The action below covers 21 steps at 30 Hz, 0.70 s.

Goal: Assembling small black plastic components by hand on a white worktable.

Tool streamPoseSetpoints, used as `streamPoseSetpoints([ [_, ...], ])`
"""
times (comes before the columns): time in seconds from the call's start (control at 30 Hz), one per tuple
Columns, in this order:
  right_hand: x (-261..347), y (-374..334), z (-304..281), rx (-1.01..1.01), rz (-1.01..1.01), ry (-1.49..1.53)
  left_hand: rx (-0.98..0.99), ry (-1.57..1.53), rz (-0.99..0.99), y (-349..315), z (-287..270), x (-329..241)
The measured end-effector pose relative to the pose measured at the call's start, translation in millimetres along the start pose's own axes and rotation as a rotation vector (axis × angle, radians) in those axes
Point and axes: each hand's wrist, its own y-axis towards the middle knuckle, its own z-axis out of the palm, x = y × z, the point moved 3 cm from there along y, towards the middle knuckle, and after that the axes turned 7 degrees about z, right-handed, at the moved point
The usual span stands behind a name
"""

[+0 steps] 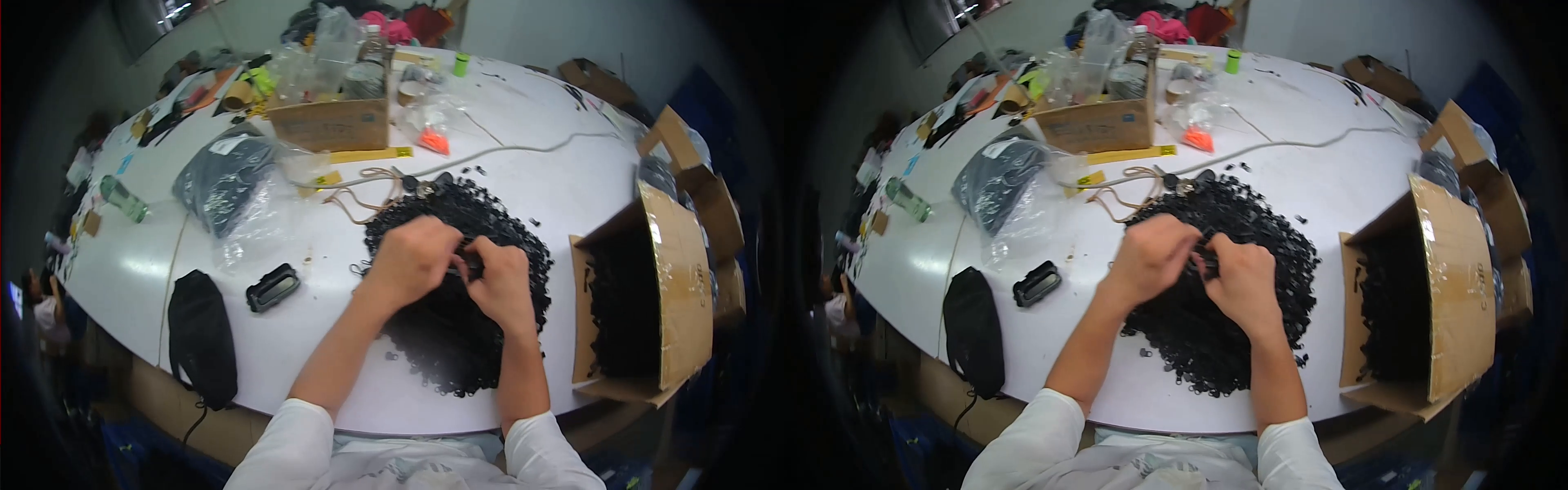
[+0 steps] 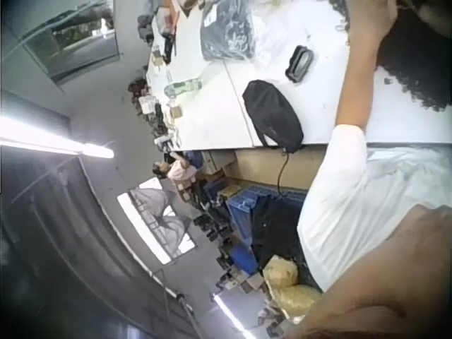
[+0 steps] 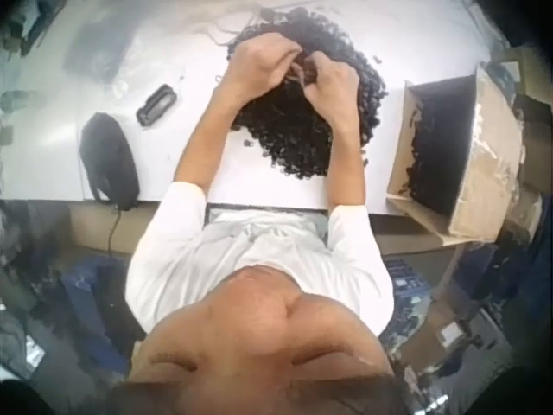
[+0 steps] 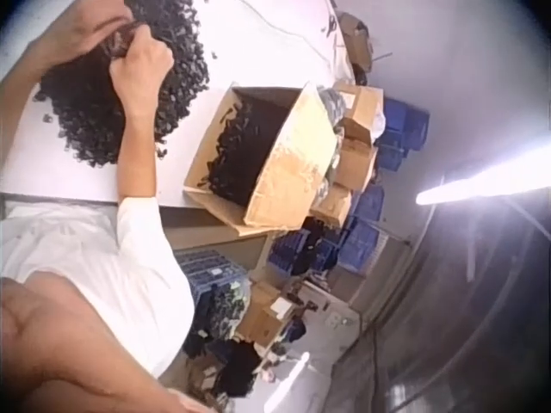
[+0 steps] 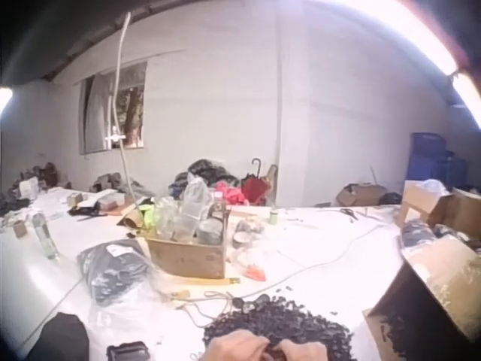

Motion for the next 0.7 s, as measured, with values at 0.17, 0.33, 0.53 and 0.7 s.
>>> streamPoseSetpoints([
  [0.17, -4, 4, -3, -0.015, 0.027, 0.072, 0.039, -0.298, -0.206, 6, -20, 1],
  [0.33, -2, 0, -6, -0.006, 0.02, 0.11, 0.056, -0.266, -0.005, 6, -6, -5],
  [0.53, -3, 2, 0, -0.087, -0.091, 0.176, -0.096, -0.336, -0.136, 1, -11, 7],
  [0.7, 2, -1, -15, -0.083, -0.07, 0.485, -0.143, -0.912, -0.183, 5, 7, -15],
])
